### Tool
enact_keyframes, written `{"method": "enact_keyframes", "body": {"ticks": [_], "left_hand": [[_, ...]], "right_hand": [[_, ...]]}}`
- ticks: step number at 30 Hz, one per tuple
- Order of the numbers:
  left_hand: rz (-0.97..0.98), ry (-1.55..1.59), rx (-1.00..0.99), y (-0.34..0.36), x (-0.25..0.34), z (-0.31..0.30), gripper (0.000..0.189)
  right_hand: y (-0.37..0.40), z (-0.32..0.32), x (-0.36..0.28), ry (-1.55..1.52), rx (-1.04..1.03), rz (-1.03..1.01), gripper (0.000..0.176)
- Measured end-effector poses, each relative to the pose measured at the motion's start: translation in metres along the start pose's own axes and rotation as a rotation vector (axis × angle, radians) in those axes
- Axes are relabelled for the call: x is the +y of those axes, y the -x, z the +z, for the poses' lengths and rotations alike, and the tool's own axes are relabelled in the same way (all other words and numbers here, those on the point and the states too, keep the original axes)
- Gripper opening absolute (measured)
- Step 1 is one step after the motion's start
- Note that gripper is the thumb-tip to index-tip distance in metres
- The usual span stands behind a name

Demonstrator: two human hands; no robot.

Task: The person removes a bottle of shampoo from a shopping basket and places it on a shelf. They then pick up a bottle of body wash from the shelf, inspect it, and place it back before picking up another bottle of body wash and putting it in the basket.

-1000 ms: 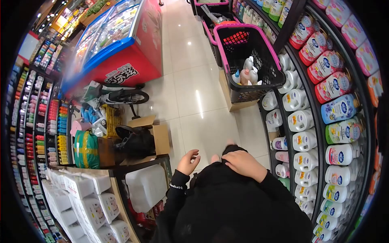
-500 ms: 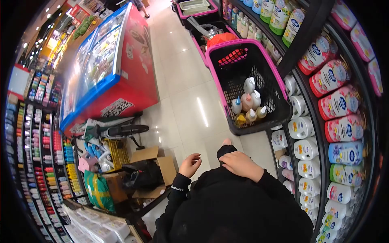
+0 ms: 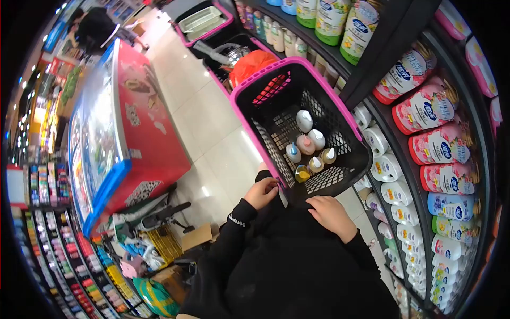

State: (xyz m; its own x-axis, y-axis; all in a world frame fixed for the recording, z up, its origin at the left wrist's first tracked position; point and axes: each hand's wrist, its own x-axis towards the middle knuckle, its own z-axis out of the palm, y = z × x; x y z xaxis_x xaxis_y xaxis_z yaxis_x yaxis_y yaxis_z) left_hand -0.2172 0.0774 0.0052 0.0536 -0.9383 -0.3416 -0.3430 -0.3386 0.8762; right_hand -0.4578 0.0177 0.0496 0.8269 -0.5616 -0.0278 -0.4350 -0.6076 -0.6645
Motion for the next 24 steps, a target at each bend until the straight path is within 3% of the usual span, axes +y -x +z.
{"method": "enact_keyframes", "body": {"ticks": [5,13,15,17,19,21,23,24], "left_hand": [[0.041,-0.049,-0.265,-0.124,0.0,-0.032,0.027],[0.113,-0.128,-0.349,-0.276,-0.046,-0.042,0.027],[0.059,-0.082,-0.381,-0.303,-0.057,-0.039,0.027],[0.03,-0.165,-0.407,-0.327,-0.071,-0.034,0.027],[0.023,-0.11,-0.437,-0.348,-0.099,-0.025,0.027],[-0.081,-0.14,-0.454,-0.365,-0.116,-0.017,0.024],[-0.172,-0.044,-0.454,-0.376,-0.13,-0.013,0.026],[-0.337,0.022,-0.449,-0.381,-0.13,-0.013,0.027]], "right_hand": [[-0.031,-0.008,0.015,0.041,0.064,0.309,0.022],[-0.098,0.027,0.048,-0.116,0.025,0.551,0.023],[-0.117,0.04,0.061,-0.172,0.081,0.549,0.022],[-0.137,0.049,0.078,-0.203,0.011,0.602,0.023],[-0.15,0.072,0.108,-0.582,0.099,0.59,0.024],[-0.161,0.098,0.139,-0.772,0.121,0.708,0.026],[-0.171,0.114,0.163,-0.783,0.131,0.756,0.024],[-0.178,0.118,0.172,-0.604,0.155,0.797,0.024]]}}
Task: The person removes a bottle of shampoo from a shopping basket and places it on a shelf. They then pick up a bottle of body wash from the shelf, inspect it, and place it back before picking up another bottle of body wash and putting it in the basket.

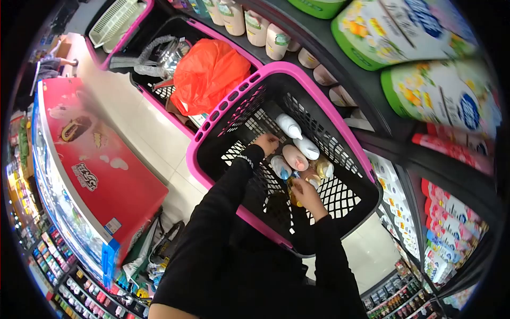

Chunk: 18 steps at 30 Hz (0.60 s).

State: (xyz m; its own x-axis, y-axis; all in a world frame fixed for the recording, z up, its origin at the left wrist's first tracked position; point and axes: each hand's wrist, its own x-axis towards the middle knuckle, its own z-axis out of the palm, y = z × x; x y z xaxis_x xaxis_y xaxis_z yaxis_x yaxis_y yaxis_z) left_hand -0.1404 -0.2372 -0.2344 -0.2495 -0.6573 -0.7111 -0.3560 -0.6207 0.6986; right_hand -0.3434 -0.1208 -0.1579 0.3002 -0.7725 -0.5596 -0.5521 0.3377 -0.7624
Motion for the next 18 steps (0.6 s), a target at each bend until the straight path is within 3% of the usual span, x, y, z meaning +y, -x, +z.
{"method": "enact_keyframes", "body": {"ticks": [2,5,6,9,11,13,14,17,18], "left_hand": [[-0.203,0.213,-0.007,-0.02,-0.014,-0.001,0.033],[-0.31,0.357,0.001,-0.064,-0.045,0.0,0.038],[-0.437,0.526,0.041,-0.075,-0.05,0.004,0.045],[-0.48,0.646,0.126,-0.083,-0.031,0.01,0.053],[-0.472,0.657,0.084,-0.096,-0.033,0.013,0.063],[-0.44,0.597,0.085,-0.111,-0.029,0.027,0.073],[-0.325,0.527,0.258,-0.133,-0.053,0.047,0.085],[-0.241,0.505,0.26,-0.17,-0.073,0.065,0.091],[-0.413,0.514,0.196,-0.163,-0.05,0.055,0.086]], "right_hand": [[-0.026,-0.003,-0.01,0.285,0.058,0.032,0.027],[-0.06,0.006,0.005,0.358,0.131,-0.109,0.034],[-0.069,0.006,0.002,0.347,0.1,-0.038,0.04],[-0.093,0.017,0.015,0.393,0.17,-0.041,0.045],[-0.106,0.019,0.024,0.387,0.121,-0.008,0.051],[-0.117,0.02,0.028,0.264,-0.039,0.16,0.055],[-0.12,0.022,0.029,0.267,-0.047,0.168,0.055],[-0.124,0.031,0.032,0.232,0.01,0.085,0.056],[-0.125,0.032,0.028,0.253,0.019,0.108,0.056]]}}
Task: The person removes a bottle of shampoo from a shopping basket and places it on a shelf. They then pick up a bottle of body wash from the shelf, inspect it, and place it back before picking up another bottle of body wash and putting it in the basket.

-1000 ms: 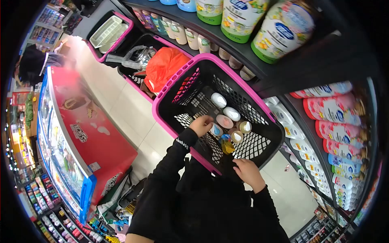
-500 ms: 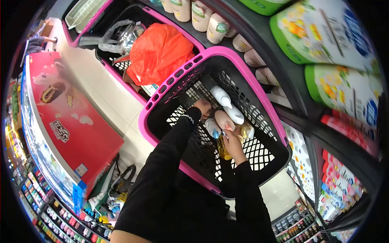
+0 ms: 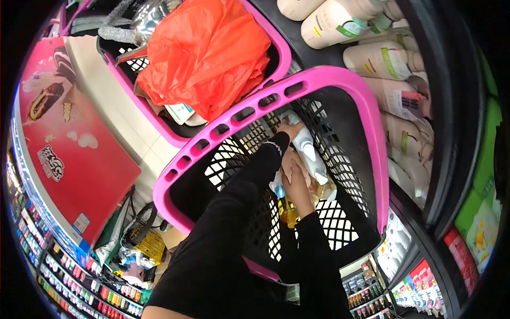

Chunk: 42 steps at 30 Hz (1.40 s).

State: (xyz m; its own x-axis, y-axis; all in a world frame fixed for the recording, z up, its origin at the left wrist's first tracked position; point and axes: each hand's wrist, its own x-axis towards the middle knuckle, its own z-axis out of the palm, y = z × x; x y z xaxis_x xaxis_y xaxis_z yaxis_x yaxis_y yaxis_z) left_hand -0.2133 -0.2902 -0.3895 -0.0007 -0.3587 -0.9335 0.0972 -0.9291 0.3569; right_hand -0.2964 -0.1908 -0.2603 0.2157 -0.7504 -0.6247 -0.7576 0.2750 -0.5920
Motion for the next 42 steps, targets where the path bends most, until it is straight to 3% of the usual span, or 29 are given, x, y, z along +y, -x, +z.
{"method": "enact_keyframes", "body": {"ticks": [6,8,11,13,14,17,18,19,22,25,27,29,31,33,34,36,38,39,42], "left_hand": [[-0.109,-0.09,-0.037,-0.004,0.02,0.004,0.096],[-0.113,-0.127,-0.02,-0.014,0.01,0.008,0.095],[-0.207,0.061,-0.13,-0.001,0.017,-0.002,0.095],[-0.098,0.213,-0.129,0.001,0.012,-0.005,0.093],[-0.057,0.254,-0.109,-0.03,-0.017,0.002,0.084],[-0.07,0.446,-0.072,-0.014,-0.022,-0.007,0.074],[-0.036,0.469,0.037,-0.02,-0.034,-0.003,0.058],[-0.033,0.465,0.038,-0.037,-0.052,-0.003,0.058],[-0.106,0.548,-0.051,-0.055,-0.075,-0.011,0.026],[-0.193,0.729,-0.183,-0.012,-0.049,-0.032,0.027],[-0.216,0.658,-0.121,0.013,-0.031,-0.041,0.029],[-0.163,0.645,-0.08,0.025,-0.025,-0.046,0.029],[-0.242,0.684,-0.148,0.014,-0.032,-0.052,0.028],[-0.287,0.62,-0.218,0.007,-0.035,-0.055,0.03],[-0.289,0.62,-0.21,-0.001,-0.043,-0.053,0.03],[-0.308,0.618,-0.16,-0.017,-0.055,-0.05,0.033],[-0.327,0.473,-0.132,0.003,-0.027,-0.057,0.034],[-0.34,0.329,-0.112,0.006,-0.017,-0.057,0.035],[-0.323,0.446,-0.261,-0.017,-0.029,-0.057,0.03]], "right_hand": [[-0.007,0.008,0.0,0.016,-0.055,0.092,0.055],[-0.008,0.016,0.016,0.061,-0.016,-0.067,0.054],[-0.005,0.017,0.015,0.085,-0.061,-0.014,0.057],[-0.001,0.016,0.012,0.056,-0.059,-0.02,0.059],[0.002,0.016,0.011,0.025,-0.057,-0.024,0.06],[0.007,0.019,0.01,0.055,-0.018,-0.064,0.061],[0.006,0.018,0.008,0.052,-0.015,-0.065,0.061],[0.006,0.016,0.004,0.065,-0.001,-0.083,0.06],[0.004,0.024,0.012,0.026,0.034,-0.033,0.059],[-0.005,0.036,0.026,-0.184,0.072,0.029,0.06],[-0.015,0.045,0.034,-0.347,0.091,0.021,0.06],[-0.026,0.052,0.048,-0.377,0.02,0.227,0.063],[-0.038,0.062,0.064,-0.452,-0.101,0.235,0.069],[-0.046,0.08,0.075,0.08,0.378,-0.033,0.075],[-0.049,0.074,0.066,-0.246,0.341,0.075,0.079],[-0.051,0.058,0.032,-0.279,0.373,0.049,0.071],[-0.057,0.057,0.023,-0.419,0.389,0.052,0.066],[-0.059,0.058,0.024,-0.418,0.39,0.055,0.066],[-0.063,0.058,0.024,-0.294,0.433,0.042,0.067]]}}
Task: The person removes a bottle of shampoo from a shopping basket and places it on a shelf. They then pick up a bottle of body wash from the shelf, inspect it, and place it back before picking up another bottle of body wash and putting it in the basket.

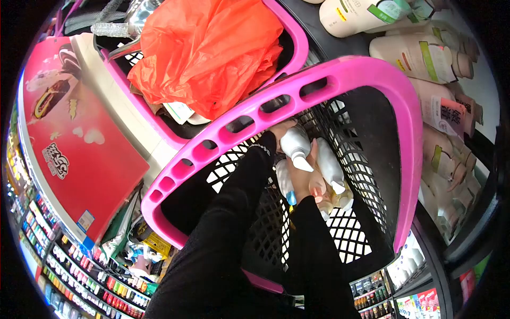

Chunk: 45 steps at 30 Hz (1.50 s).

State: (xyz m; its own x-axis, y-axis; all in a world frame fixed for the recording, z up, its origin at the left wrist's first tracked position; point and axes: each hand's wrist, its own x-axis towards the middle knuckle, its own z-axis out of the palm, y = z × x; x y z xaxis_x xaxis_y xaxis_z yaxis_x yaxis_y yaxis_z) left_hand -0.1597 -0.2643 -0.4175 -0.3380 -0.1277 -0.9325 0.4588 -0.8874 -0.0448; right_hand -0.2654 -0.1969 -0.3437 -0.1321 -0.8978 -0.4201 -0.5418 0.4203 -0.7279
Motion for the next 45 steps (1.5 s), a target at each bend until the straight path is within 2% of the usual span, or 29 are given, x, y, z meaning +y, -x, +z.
{"method": "enact_keyframes", "body": {"ticks": [2,5,7,9,11,13,15,17,19,21,23,25,27,29,31,33,34,35,37,38,39,41,42,43,45], "left_hand": [[-0.034,0.044,-0.041,-0.006,-0.002,-0.005,0.028],[-0.06,0.006,-0.014,0.002,0.0,-0.003,0.024],[-0.024,0.07,0.089,0.007,-0.003,0.002,0.023],[0.022,0.034,0.054,0.015,-0.004,0.0,0.022],[0.092,-0.042,0.13,0.034,-0.004,0.004,0.023],[0.196,-0.037,0.204,0.04,-0.012,0.004,0.022],[0.391,-0.063,0.166,0.045,-0.021,-0.001,0.021],[0.521,0.043,0.148,0.084,-0.022,0.015,0.065],[0.523,-0.149,0.136,0.089,-0.028,0.007,0.081],[0.545,-0.088,0.025,0.116,-0.033,0.012,0.079],[0.532,-0.094,0.031,0.183,-0.035,0.038,0.08],[0.508,-0.171,0.001,0.219,-0.039,0.048,0.079],[0.471,-0.123,-0.084,0.247,-0.048,0.055,0.077],[0.49,-0.111,-0.152,0.261,-0.056,0.059,0.077],[0.496,-0.15,-0.14,0.301,-0.061,0.075,0.072],[0.407,-0.061,-0.189,0.335,-0.067,0.09,0.069],[0.403,-0.064,-0.165,0.347,-0.072,0.095,0.053],[0.412,-0.08,-0.176,0.347,-0.074,0.09,0.053],[0.169,-0.363,-0.215,0.357,-0.068,0.079,0.038],[0.219,-0.563,-0.136,0.372,-0.07,0.081,0.037],[0.358,-0.661,-0.384,0.384,-0.072,0.081,0.044],[1.091,-1.15,-0.523,0.342,-0.083,0.045,0.059],[0.86,-1.417,-0.403,0.39,-0.085,0.061,0.073],[1.116,-1.5,-0.504,0.395,-0.092,0.066,0.078],[1.102,-1.453,-0.585,0.423,-0.113,0.087,0.083]], "right_hand": [[-0.001,0.001,-0.003,-0.215,-0.023,0.044,0.066],[0.001,0.006,0.006,-0.307,-0.026,0.033,0.062],[0.003,0.006,0.009,-0.208,0.014,-0.031,0.06],[0.008,0.002,0.005,-0.11,0.058,-0.091,0.057],[0.014,-0.005,-0.005,-0.073,0.05,-0.043,0.07],[0.023,-0.009,-0.006,-0.002,0.077,-0.17,0.052],[0.035,-0.016,-0.018,-0.058,0.061,-0.089,0.052],[0.05,-0.026,-0.027,-0.102,0.099,-0.169,0.052],[0.065,-0.043,-0.04,-0.063,0.066,-0.184,0.053],[0.077,-0.069,-0.064,0.007,0.093,-0.414,0.053],[0.085,-0.092,-0.077,0.117,0.083,-0.618,0.058],[0.095,-0.116,-0.093,0.046,-0.037,-0.694,0.066],[0.108,-0.143,-0.116,0.169,-0.071,-0.804,0.066],[0.116,-0.161,-0.127,0.17,-0.158,-0.846,0.066],[0.126,-0.182,-0.15,0.148,-0.213,-0.845,0.063],[0.137,-0.198,-0.169,0.152,-0.199,-0.857,0.063],[0.144,-0.206,-0.177,0.159,-0.208,-0.86,0.062],[0.152,-0.213,-0.182,0.162,-0.188,-0.867,0.062],[0.165,-0.228,-0.192,0.069,-0.151,-0.799,0.065],[0.174,-0.236,-0.194,0.047,-0.095,-0.783,0.067],[0.184,-0.238,-0.195,-0.006,-0.056,-0.706,0.066],[0.2,-0.242,-0.185,-0.15,-0.051,-0.588,0.064],[0.212,-0.252,-0.196,-0.243,-0.081,-0.561,0.063],[0.224,-0.263,-0.203,-0.25,-0.053,-0.574,0.063],[0.247,-0.285,-0.214,-0.274,-0.095,-0.642,0.061]]}}
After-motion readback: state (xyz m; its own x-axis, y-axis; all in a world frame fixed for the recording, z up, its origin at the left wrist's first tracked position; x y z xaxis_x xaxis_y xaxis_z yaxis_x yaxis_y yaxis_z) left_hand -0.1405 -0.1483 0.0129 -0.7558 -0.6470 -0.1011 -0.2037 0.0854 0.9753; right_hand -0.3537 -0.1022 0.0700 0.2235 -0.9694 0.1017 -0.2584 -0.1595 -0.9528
